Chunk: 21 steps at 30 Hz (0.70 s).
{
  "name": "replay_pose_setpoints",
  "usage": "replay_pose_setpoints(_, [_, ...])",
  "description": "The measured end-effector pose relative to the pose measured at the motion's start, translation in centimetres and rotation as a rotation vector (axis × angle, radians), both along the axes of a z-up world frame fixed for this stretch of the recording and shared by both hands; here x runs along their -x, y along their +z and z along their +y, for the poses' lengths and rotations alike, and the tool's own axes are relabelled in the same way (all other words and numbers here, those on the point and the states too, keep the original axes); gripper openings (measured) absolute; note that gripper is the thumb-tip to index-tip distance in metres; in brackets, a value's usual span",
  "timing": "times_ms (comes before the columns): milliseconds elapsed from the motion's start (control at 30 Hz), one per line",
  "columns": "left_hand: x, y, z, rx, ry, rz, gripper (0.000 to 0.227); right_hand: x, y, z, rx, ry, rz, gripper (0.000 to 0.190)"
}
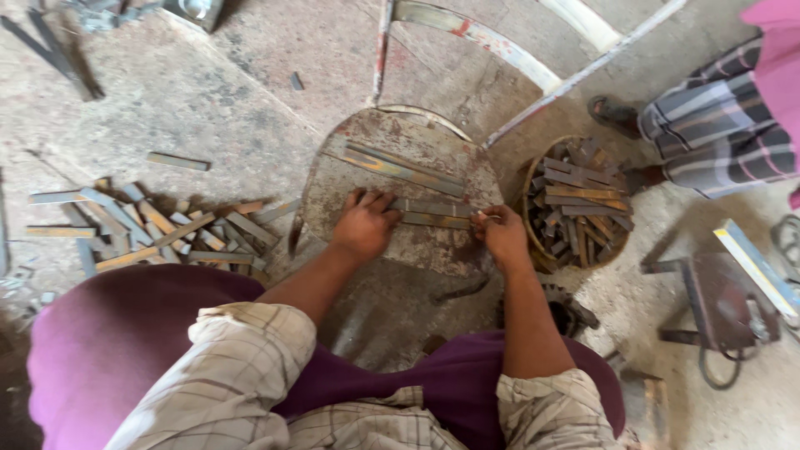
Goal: The person sits on the floor and repeatedly picks up small metal rods from a pile, aligns them on a metal chair seat, and then transfers them into a bucket. The person handles the rods one at a time throughout the clip.
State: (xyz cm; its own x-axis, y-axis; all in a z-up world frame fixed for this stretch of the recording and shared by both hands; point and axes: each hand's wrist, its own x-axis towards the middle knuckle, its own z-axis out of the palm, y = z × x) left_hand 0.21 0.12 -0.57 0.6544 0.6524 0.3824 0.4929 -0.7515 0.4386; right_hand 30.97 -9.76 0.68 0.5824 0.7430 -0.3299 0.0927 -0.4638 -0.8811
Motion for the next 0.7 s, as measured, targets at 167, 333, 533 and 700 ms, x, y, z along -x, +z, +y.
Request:
replay_pose_setpoints(167, [-0.7,-0.8,-0.3,-0.046,0.017,0.046,0.028,1.3,1.9,0.0,0.084,0.008,-0.105,0.024])
replay_pose_setpoints(333, [-1.0,-0.2,-1.0,-0.058,0.055,0.099,0.026,2.5,3.4,0.3,0.104,0.0,-0.069,0.021])
replay_pose_setpoints(533, [-1.1,-0.3,-0.9,-0.034,0.054,0.098,0.027,2.1,2.8,0.3,0.068,0.009,-0.041,0.019])
replay_pose_setpoints(700, [-1.6,-1.3,-0.6,-0.017,0.04,0.115,0.03,0.9,0.8,-0.1,-0.012,0.034,-0.067,0.017])
